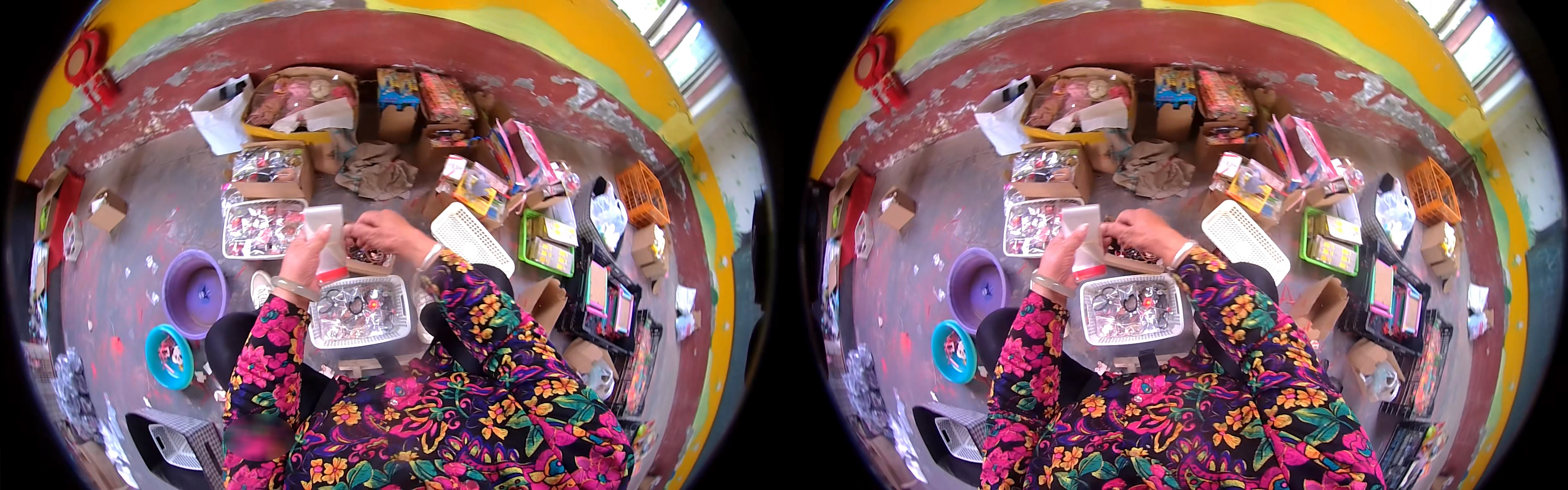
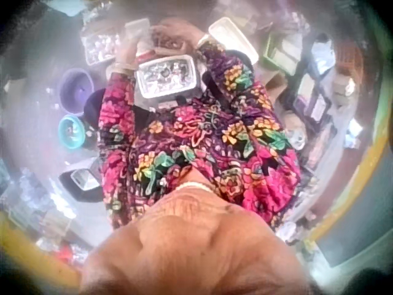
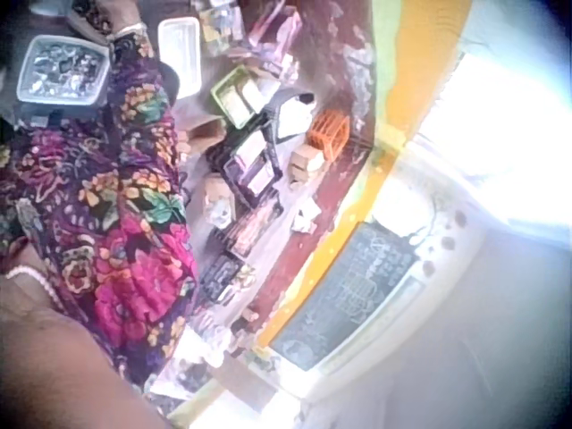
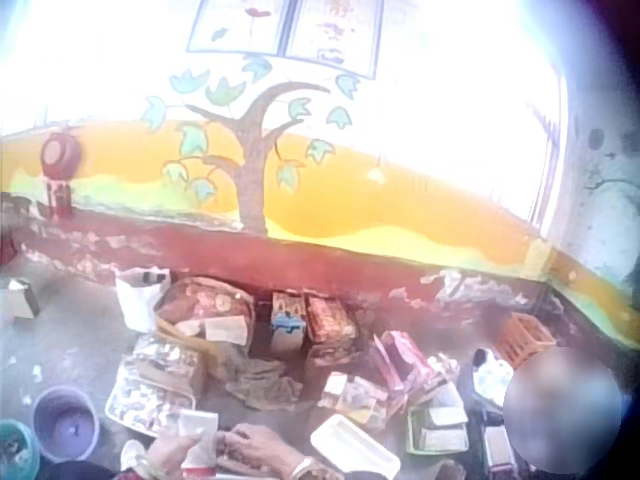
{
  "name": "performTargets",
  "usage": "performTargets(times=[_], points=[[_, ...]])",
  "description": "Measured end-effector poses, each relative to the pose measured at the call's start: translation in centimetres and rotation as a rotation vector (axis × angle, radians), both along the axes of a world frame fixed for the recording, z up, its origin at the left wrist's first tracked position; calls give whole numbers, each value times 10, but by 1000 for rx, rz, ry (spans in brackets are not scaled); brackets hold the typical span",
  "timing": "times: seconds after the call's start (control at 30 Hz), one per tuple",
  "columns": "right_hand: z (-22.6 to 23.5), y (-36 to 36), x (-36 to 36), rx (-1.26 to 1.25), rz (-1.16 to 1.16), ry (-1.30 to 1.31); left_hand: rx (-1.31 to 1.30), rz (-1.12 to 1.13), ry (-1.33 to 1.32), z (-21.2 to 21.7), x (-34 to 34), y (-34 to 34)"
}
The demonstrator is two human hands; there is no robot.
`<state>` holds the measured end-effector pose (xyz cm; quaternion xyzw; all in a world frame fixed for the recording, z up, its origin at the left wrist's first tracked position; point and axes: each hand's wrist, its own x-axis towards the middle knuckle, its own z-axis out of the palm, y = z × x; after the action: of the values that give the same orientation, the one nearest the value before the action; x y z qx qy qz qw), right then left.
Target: The person sits on the floor surrounded by boxes and baskets, picking up small plastic bags containing hair accessories. They open the bags, remove the items, and place them into a white plastic basket. The person handles the items one by one, occasionally inspecting them before placing them in the basket.
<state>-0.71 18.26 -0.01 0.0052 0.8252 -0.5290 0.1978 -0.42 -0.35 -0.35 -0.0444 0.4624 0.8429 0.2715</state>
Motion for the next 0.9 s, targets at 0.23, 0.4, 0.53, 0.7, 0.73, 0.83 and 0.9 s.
performTargets(times=[0.23,0.4,0.53,0.7,0.73,0.83,0.9], points=[[15,-15,18,-645,-121,-88,-50,-177,-4,10,24,11],[23,-12,18,-591,-28,-90,189,-310,-139,8,25,9],[30,-14,18,-502,-135,-164,83,-259,-62,4,21,7],[14,-6,10,-186,-176,171,-195,-145,71,-6,18,11],[14,-9,12,-103,-148,335,-225,-148,110,-12,17,11],[26,-25,27,349,68,770,-289,-148,155,-26,14,12],[20,-32,31,473,124,822,-304,-132,83,-25,17,11]])
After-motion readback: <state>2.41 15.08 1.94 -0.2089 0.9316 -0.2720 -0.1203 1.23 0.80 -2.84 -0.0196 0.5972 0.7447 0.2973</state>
